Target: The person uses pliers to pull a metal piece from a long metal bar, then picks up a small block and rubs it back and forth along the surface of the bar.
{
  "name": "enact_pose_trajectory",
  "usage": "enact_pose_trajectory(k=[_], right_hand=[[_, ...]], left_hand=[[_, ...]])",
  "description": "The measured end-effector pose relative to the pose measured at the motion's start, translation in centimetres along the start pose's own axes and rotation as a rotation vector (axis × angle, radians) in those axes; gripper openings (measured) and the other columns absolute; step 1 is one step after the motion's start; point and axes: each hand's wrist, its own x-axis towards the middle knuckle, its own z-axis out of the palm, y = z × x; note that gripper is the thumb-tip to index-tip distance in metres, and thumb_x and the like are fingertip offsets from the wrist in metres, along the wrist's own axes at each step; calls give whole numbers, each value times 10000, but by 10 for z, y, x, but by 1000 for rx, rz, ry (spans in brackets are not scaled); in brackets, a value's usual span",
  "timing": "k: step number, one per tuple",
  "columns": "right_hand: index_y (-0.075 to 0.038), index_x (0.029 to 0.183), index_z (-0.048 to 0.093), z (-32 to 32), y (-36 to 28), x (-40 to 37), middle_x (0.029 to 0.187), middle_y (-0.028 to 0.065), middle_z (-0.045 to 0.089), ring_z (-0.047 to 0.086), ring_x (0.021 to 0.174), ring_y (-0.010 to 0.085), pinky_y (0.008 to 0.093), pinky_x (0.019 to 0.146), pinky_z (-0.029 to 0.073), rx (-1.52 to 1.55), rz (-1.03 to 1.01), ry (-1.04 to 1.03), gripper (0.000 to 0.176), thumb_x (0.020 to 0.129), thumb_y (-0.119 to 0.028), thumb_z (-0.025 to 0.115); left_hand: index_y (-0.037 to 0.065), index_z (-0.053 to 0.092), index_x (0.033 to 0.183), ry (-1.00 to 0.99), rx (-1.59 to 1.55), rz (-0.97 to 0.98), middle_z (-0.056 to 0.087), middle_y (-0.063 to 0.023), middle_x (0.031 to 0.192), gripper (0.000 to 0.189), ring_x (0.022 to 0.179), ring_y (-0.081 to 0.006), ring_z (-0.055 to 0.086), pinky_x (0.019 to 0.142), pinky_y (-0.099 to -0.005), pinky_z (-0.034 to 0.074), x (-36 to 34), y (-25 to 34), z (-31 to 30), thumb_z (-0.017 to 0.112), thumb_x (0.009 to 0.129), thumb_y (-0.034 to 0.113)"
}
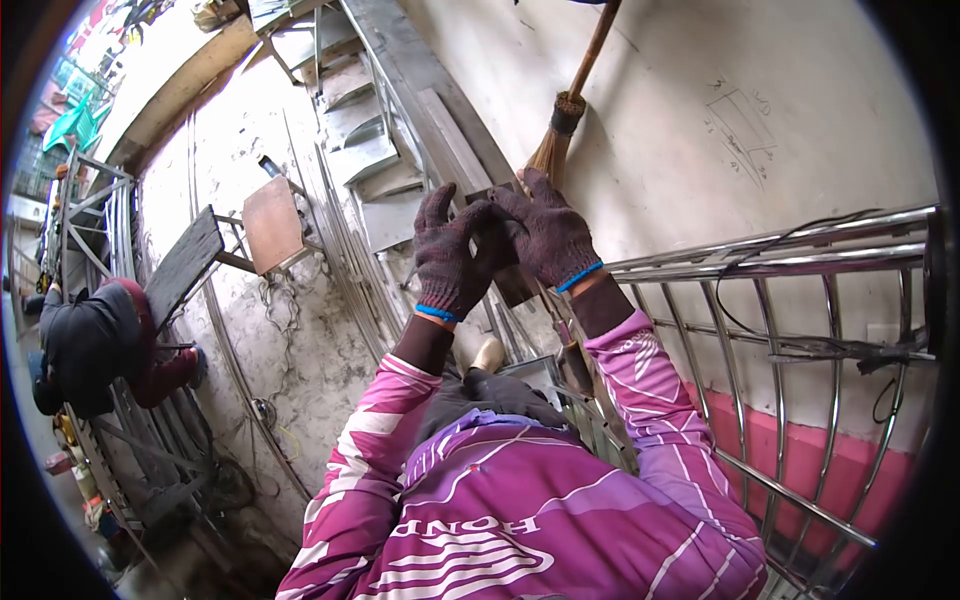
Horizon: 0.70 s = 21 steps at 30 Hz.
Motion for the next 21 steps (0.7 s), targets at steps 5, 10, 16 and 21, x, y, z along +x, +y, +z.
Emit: enact_pose_trajectory(k=[5, 10, 16, 21], right_hand=[[-203, 1453, 664, 10, 11, 17, 1592, 236, 489, 544, 1414, 427, 470, 1157, 494, -173, -30, -25, 490, 964, -172, 660], [-274, 1419, 683, 19, 12, 48, 1525, 215, 517, 640, 1271, 424, 511, 1020, 571, -184, -93, 40, 476, 944, -237, 666], [-304, 1456, 643, 43, 19, 145, 1472, 207, 535, 663, 1237, 421, 527, 1011, 576, -184, 37, -79, 483, 976, -253, 613], [-349, 1456, 632, 54, 19, 206, 1476, 189, 533, 668, 1230, 424, 552, 1022, 570, -180, 125, -105, 472, 990, -297, 580]], left_hand=[[181, 644, 1475, -85, 229, 16, 451, -259, 1606, 583, 1485, -500, 408, 1214, -581, 350, 25, -4, 0, 761, 910, 271], [142, 606, 1494, -89, 297, 27, 446, -263, 1604, 608, 1472, -523, 406, 1229, -623, 304, 42, -25, 2, 737, 917, 284], [71, 615, 1386, -21, 315, 160, 602, -291, 1382, 557, 1451, -463, 460, 1232, -632, 319, 126, -89, 10, 737, 888, 289], [51, 655, 1346, -119, 478, 195, 619, -240, 1415, 586, 1463, -438, 449, 1227, -628, 320, 185, -107, 3, 715, 878, 398]])
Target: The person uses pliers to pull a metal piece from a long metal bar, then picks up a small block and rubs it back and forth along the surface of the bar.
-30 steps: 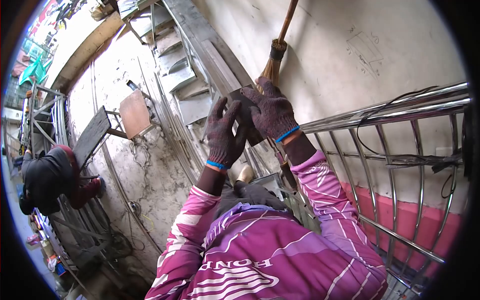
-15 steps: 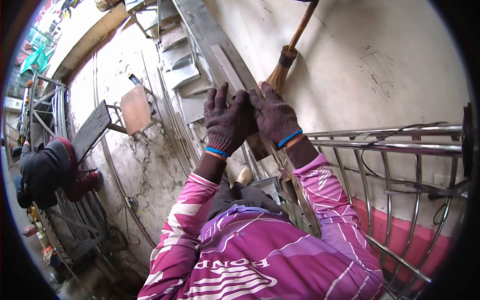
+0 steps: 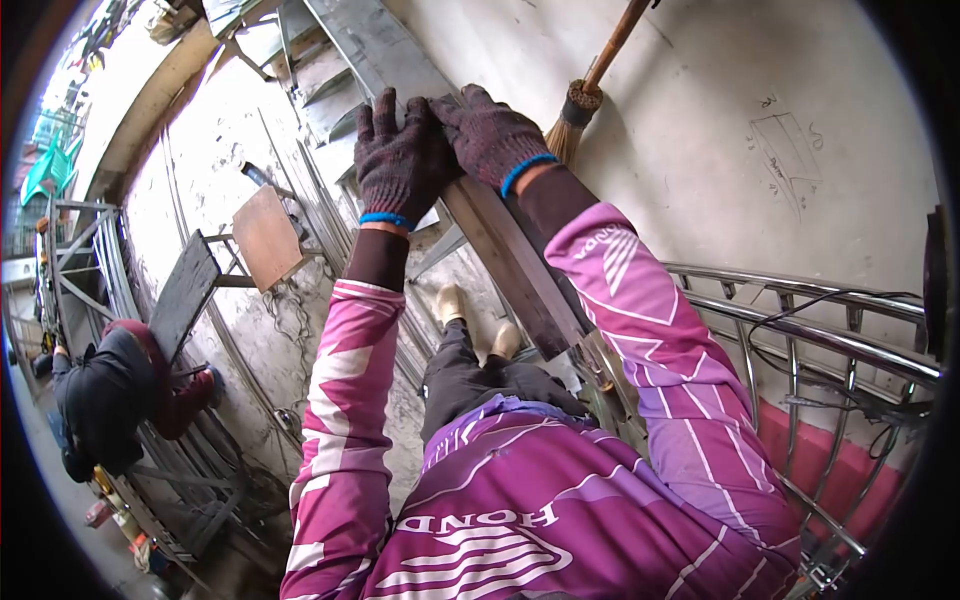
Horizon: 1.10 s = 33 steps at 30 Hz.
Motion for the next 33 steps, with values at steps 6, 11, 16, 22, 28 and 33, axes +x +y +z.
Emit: enact_pose_trajectory(k=[6, 11, 16, 22, 28, 33], right_hand=[[-297, 1411, 653, -12, -3, -59, 1431, 221, 549, 662, 1225, 425, 544, 993, 582, -34, -20, -19, 431, 984, -252, 614], [-184, 1417, 663, -36, 2, -200, 1424, 264, 547, 652, 1217, 451, 523, 994, 584, 19, -91, 88, 427, 993, -204, 614], [-170, 1444, 659, -29, 4, -182, 1508, 298, 513, 625, 1273, 484, 492, 1044, 567, -9, -108, 115, 454, 991, -172, 627], [-275, 1441, 653, -3, -8, -24, 1427, 262, 553, 657, 1204, 458, 523, 1005, 577, 178, 24, 6, 415, 1041, -313, 549], [-306, 1461, 621, -3, -5, -14, 1324, 256, 574, 653, 1173, 487, 574, 1026, 542, 195, 84, -41, 442, 1048, -420, 514], [-227, 1486, 624, -31, 1, -182, 1448, 267, 565, 661, 1194, 474, 501, 961, 591, 171, 17, 34, 444, 1046, -251, 565]], left_hand=[[-66, 618, 1357, 25, -89, 84, 583, -258, 1463, 547, 1495, -450, 423, 1247, -602, 330, -37, 37, -9, 702, 893, 210], [7, 623, 1407, 7, -355, -69, 457, -229, 1589, 584, 1510, -515, 366, 1238, -619, 333, -146, 127, -19, 716, 861, 193], [47, 572, 1476, 77, -388, -129, 382, -251, 1636, 655, 1487, -571, 353, 1214, -642, 342, -133, 116, -17, 737, 868, 227], [4, 578, 1421, 70, -16, 2, 580, -307, 1444, 566, 1454, -456, 470, 1250, -621, 297, -23, 8, 22, 647, 936, 287], [5, 613, 1365, -15, 47, 31, 560, -290, 1484, 560, 1474, -457, 454, 1243, -616, 316, -11, 3, 13, 688, 906, 318], [-11, 563, 1455, -37, -276, -9, 467, -289, 1539, 648, 1477, -508, 397, 1243, -640, 309, -129, 104, -12, 711, 885, 260]])
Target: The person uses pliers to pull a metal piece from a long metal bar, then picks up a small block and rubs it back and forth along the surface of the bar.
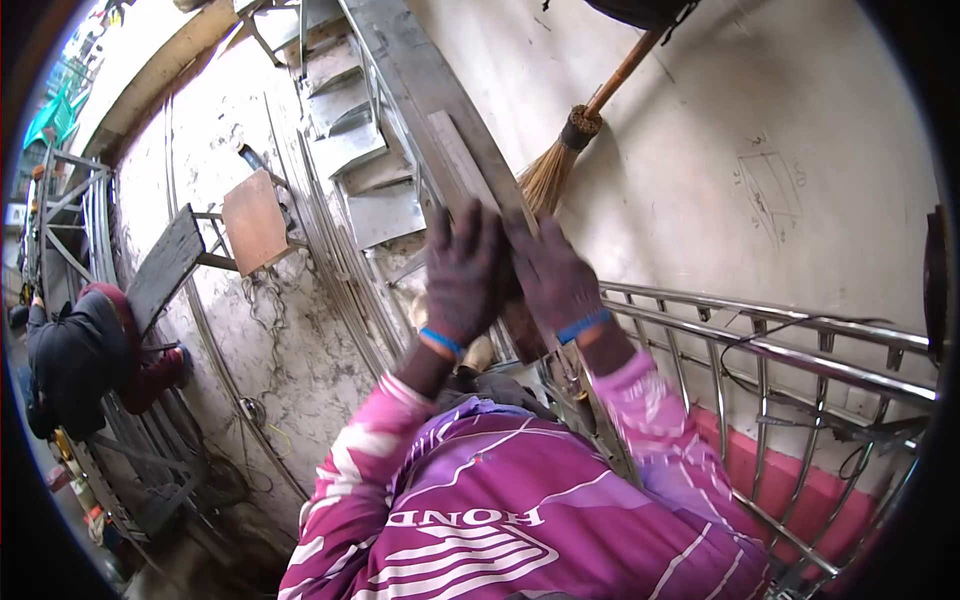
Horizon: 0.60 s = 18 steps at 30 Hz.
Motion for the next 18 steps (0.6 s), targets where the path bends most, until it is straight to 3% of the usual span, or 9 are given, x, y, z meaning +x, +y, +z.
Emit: enact_pose_trajectory(k=[3, 5, 7, 10, 11, 15, 17, 18], right_hand=[[-225, 1496, 618, -4, 5, -39, 1428, 267, 571, 681, 1148, 474, 490, 913, 612, -192, -25, -34, 449, 1052, -220, 553], [-238, 1490, 617, 2, 4, -17, 1361, 242, 581, 686, 1107, 458, 506, 895, 610, -126, -46, 2, 452, 1041, -247, 568], [-269, 1472, 622, 9, 1, 26, 1262, 222, 599, 695, 1046, 449, 523, 870, 608, -66, -37, 23, 433, 1044, -298, 560], [-316, 1432, 635, 23, -8, 116, 1172, 247, 616, 702, 1000, 470, 537, 873, 599, -59, 65, -47, 385, 1078, -375, 495], [-321, 1426, 632, 27, -13, 143, 1197, 269, 624, 696, 1060, 480, 556, 916, 588, -60, 74, -42, 384, 1079, -388, 481], [-307, 1416, 650, 45, -10, 184, 1309, 258, 619, 682, 1156, 480, 562, 990, 568, -101, 27, 37, 384, 1080, -385, 481], [-293, 1403, 662, 45, -3, 161, 1271, 242, 619, 689, 1112, 480, 563, 940, 583, -104, 1, 64, 373, 1080, -376, 493], [-284, 1398, 665, 37, -3, 136, 1235, 239, 616, 691, 1087, 480, 565, 899, 590, -50, 16, 35, 368, 1078, -369, 504]], left_hand=[[-27, 543, 1477, -71, -37, -4, 459, -293, 1540, 655, 1461, -539, 400, 1251, -640, 298, -25, 28, 0, 700, 898, 237], [-35, 537, 1479, -97, -52, -15, 462, -294, 1536, 652, 1456, -544, 402, 1257, -634, 292, -19, 22, -4, 693, 904, 230], [-45, 534, 1473, 41, -110, -93, 462, -293, 1546, 635, 1448, -559, 407, 1246, -629, 310, 16, -7, -1, 681, 916, 223], [-8, 536, 1486, 2, 151, 52, 490, -242, 1557, 611, 1437, -576, 424, 1157, -657, 390, 76, -80, 7, 652, 952, 266], [19, 538, 1494, 14, 292, 127, 493, -220, 1573, 600, 1436, -590, 424, 1120, -666, 417, 98, -99, 3, 640, 967, 287], [89, 547, 1520, -78, 326, -38, 467, -172, 1640, 616, 1475, -595, 395, 1090, -684, 427, 125, -128, 8, 640, 956, 316], [67, 552, 1517, -71, 402, 32, 477, -175, 1628, 628, 1481, -584, 394, 1116, -682, 404, 106, -116, 6, 647, 946, 310], [-38, 572, 1448, -36, 294, 44, 464, -227, 1604, 548, 1564, -443, 342, 1243, -640, 310, 91, -93, 0, 601, 962, 212]])
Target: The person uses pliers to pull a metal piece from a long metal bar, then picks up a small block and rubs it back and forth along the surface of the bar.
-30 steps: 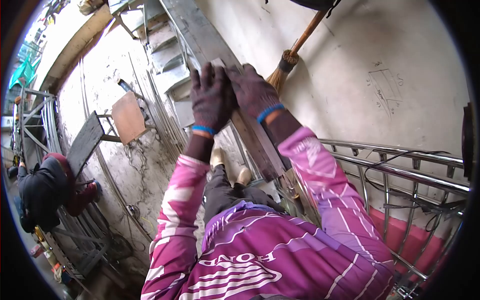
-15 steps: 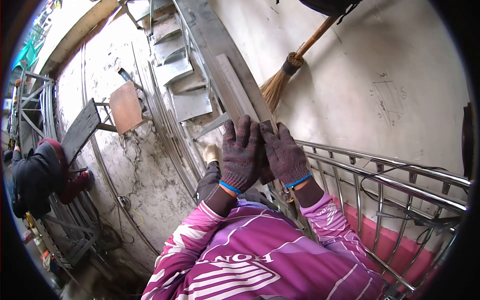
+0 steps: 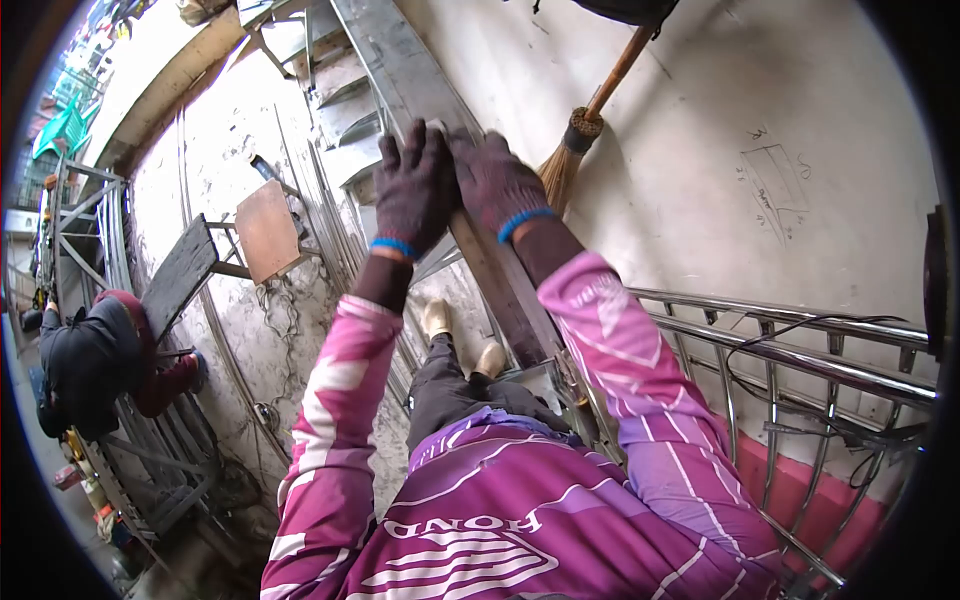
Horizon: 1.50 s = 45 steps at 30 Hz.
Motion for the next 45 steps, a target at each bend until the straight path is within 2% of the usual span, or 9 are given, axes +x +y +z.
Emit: enact_pose_trajectory(k=[2, 3, 8, 19, 22, 23, 31, 41, 45], right_hand=[[-266, 1401, 667, -16, 3, -59, 1177, 234, 605, 694, 1035, 476, 561, 825, 601, 37, -4, -23, 369, 1068, -349, 531], [-258, 1408, 665, -25, 6, -91, 1154, 232, 597, 696, 1008, 473, 555, 792, 605, 25, -26, -13, 376, 1060, -337, 546], [-259, 1502, 599, -39, 18, -177, 1185, 226, 582, 703, 934, 454, 534, 768, 613, -82, -72, -14, 465, 1039, -292, 570], [-322, 1485, 587, 1, -13, 43, 1246, 283, 613, 695, 1075, 493, 575, 955, 585, -41, 35, -24, 440, 1079, -428, 452], [-305, 1455, 602, -2, -10, 22, 1242, 287, 597, 682, 1103, 497, 581, 983, 565, -31, 105, -119, 421, 1083, -434, 453], [-300, 1436, 612, -7, -7, 5, 1239, 280, 591, 687, 1083, 492, 575, 956, 575, -2, 90, -116, 410, 1082, -438, 458], [-246, 1463, 635, -51, 10, -174, 1138, 224, 583, 698, 937, 442, 529, 787, 596, 5, -24, -95, 443, 1021, -273, 609], [-296, 1381, 642, 5, -9, 49, 1224, 255, 653, 699, 1082, 482, 577, 936, 578, -136, 80, -80, 409, 1079, -479, 436], [-287, 1398, 629, 2, -13, 46, 1240, 267, 642, 692, 1094, 491, 580, 952, 573, -72, 109, -70, 405, 1079, -456, 445]], left_hand=[[-33, 580, 1447, 18, -158, 13, 491, -228, 1578, 574, 1538, -466, 367, 1254, -631, 292, -40, 37, -12, 662, 926, 195], [15, 564, 1474, 5, -215, -62, 449, -232, 1596, 619, 1500, -552, 353, 1103, -597, 422, -61, 61, -17, 707, 913, 232], [16, 473, 1563, -82, -413, -143, 375, -246, 1652, 744, 1472, -608, 353, 1198, -652, 333, -129, 126, -15, 715, 905, 264], [100, 483, 1572, -33, -1, -125, 423, -214, 1664, 663, 1416, -591, 465, 1084, -655, 436, 30, -33, 23, 641, 969, 324], [101, 508, 1548, -19, 9, -79, 435, -223, 1649, 637, 1412, -591, 466, 1064, -669, 441, 17, -18, 15, 646, 966, 319], [8, 550, 1505, -68, -75, -115, 405, -221, 1661, 591, 1527, -523, 353, 1222, -620, 336, 3, 1, 4, 630, 957, 216], [62, 462, 1583, -67, -334, -135, 347, -206, 1696, 739, 1556, -554, 256, 1152, -686, 319, -121, 124, -34, 709, 928, 300], [100, 484, 1573, 114, -199, -141, 444, -166, 1658, 649, 1477, -555, 391, 1068, -647, 410, 31, -33, 23, 620, 991, 352], [87, 489, 1570, 105, -137, -111, 438, -186, 1656, 629, 1465, -563, 400, 1141, -630, 385, 25, -34, 26, 599, 1007, 346]])
